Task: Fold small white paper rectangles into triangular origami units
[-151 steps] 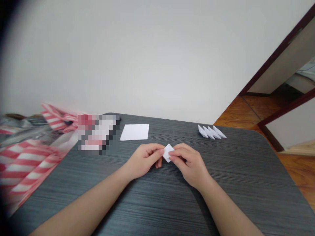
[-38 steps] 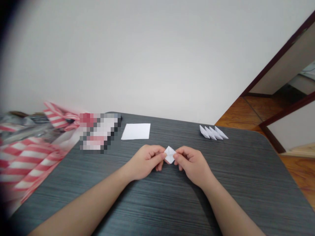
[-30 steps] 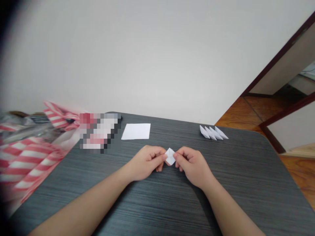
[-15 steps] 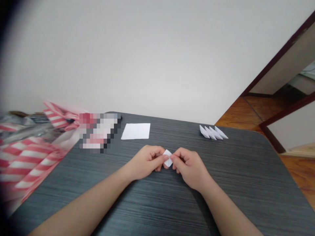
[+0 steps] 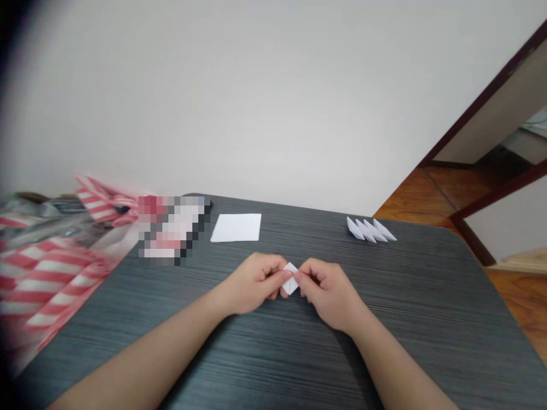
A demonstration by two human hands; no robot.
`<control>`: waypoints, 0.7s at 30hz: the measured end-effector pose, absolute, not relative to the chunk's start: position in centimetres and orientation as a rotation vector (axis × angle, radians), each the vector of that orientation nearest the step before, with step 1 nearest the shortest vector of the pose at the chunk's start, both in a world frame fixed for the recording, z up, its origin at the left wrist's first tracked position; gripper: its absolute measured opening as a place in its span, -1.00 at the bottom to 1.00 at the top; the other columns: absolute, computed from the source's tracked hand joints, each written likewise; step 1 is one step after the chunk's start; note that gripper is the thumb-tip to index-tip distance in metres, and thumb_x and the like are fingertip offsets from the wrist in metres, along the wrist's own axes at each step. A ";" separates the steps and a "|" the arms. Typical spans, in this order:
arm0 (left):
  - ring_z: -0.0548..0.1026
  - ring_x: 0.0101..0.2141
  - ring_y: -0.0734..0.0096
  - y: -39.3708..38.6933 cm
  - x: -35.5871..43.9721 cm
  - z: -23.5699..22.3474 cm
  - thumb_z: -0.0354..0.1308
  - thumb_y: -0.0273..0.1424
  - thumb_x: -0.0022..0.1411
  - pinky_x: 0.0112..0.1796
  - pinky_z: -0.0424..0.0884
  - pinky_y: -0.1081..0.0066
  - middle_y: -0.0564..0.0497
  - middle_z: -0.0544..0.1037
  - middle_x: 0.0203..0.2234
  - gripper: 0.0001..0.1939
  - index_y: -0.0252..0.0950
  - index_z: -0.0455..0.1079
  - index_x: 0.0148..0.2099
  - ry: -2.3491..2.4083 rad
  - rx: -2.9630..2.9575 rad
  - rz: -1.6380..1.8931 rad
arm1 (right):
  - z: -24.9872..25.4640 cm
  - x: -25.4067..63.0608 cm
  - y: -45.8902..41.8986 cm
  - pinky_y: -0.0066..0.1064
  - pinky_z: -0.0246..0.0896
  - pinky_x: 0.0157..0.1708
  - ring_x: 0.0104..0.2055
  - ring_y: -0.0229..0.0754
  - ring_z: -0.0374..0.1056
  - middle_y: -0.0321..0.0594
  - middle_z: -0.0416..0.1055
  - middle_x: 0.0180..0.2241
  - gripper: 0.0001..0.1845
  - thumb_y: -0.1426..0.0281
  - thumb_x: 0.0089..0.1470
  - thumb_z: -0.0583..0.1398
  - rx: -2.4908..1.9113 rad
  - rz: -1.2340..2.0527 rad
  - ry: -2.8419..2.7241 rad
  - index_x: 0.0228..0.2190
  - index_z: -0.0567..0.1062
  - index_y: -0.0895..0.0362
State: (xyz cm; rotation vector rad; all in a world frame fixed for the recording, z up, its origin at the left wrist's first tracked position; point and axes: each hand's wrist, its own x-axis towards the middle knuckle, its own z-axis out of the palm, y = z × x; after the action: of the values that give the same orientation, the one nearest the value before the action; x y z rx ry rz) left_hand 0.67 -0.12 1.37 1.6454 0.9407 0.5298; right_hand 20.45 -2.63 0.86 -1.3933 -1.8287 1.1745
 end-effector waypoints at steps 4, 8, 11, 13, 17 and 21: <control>0.37 -0.59 0.59 -0.1 0.7 1.3 0.05 -0.31 0.35 -0.52 0.27 0.59 0.10 0.49 -0.59 -0.70 -0.32 0.43 -0.40 0.950 1.641 0.570 | 0.6 20.7 -2.6 -0.47 0.16 -0.50 -0.56 -0.30 0.27 -0.37 0.36 -0.60 -0.73 0.33 0.23 0.14 -1.399 1.207 -1.776 -0.51 0.39 0.11; 0.36 -0.59 0.59 -0.1 0.7 1.1 0.03 -0.28 0.36 -0.52 0.26 0.58 0.07 0.53 -0.55 -0.69 -0.33 0.44 -0.37 0.964 1.615 0.594 | 0.5 20.9 -2.7 -0.46 0.16 -0.49 -0.57 -0.31 0.26 -0.37 0.35 -0.61 -0.72 0.32 0.24 0.13 -1.399 1.179 -1.727 -0.51 0.38 0.11; 0.34 -0.62 0.58 -0.1 0.6 1.2 0.01 -0.27 0.38 -0.53 0.25 0.57 0.08 0.49 -0.61 -0.64 -0.33 0.45 -0.41 0.986 1.629 0.583 | 0.6 20.9 -2.7 -0.46 0.16 -0.49 -0.58 -0.31 0.27 -0.37 0.35 -0.61 -0.72 0.32 0.23 0.14 -1.396 1.177 -1.697 -0.52 0.39 0.11; 0.34 -0.63 0.58 -0.1 0.5 1.4 0.00 -0.28 0.38 -0.53 0.25 0.57 0.09 0.46 -0.64 -0.63 -0.33 0.45 -0.42 1.000 1.636 0.586 | 0.6 20.8 -2.6 -0.46 0.16 -0.49 -0.58 -0.31 0.26 -0.37 0.36 -0.61 -0.72 0.32 0.23 0.14 -1.394 1.191 -1.692 -0.51 0.40 0.11; 0.35 -0.63 0.56 -0.1 0.3 1.5 -0.01 -0.26 0.38 -0.52 0.26 0.55 0.09 0.44 -0.67 -0.61 -0.33 0.45 -0.43 1.021 1.642 0.607 | 0.5 21.0 -2.4 -0.45 0.15 -0.50 -0.58 -0.30 0.25 -0.37 0.36 -0.61 -0.73 0.32 0.23 0.14 -1.405 1.206 -1.706 -0.50 0.41 0.11; 0.34 -0.63 0.55 0.0 0.3 1.2 -0.02 -0.24 0.39 -0.51 0.26 0.54 0.09 0.43 -0.68 -0.58 -0.33 0.45 -0.44 1.011 1.626 0.596 | 0.5 21.3 -2.4 -0.44 0.15 -0.48 -0.56 -0.29 0.26 -0.35 0.37 -0.60 -0.72 0.33 0.24 0.14 -1.383 1.177 -1.719 -0.52 0.41 0.11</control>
State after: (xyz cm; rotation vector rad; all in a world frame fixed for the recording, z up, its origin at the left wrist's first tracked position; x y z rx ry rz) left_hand 0.26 0.01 1.23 1.6255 1.0112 0.5963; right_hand 21.28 -2.43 0.49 -1.3832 -1.7193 1.1771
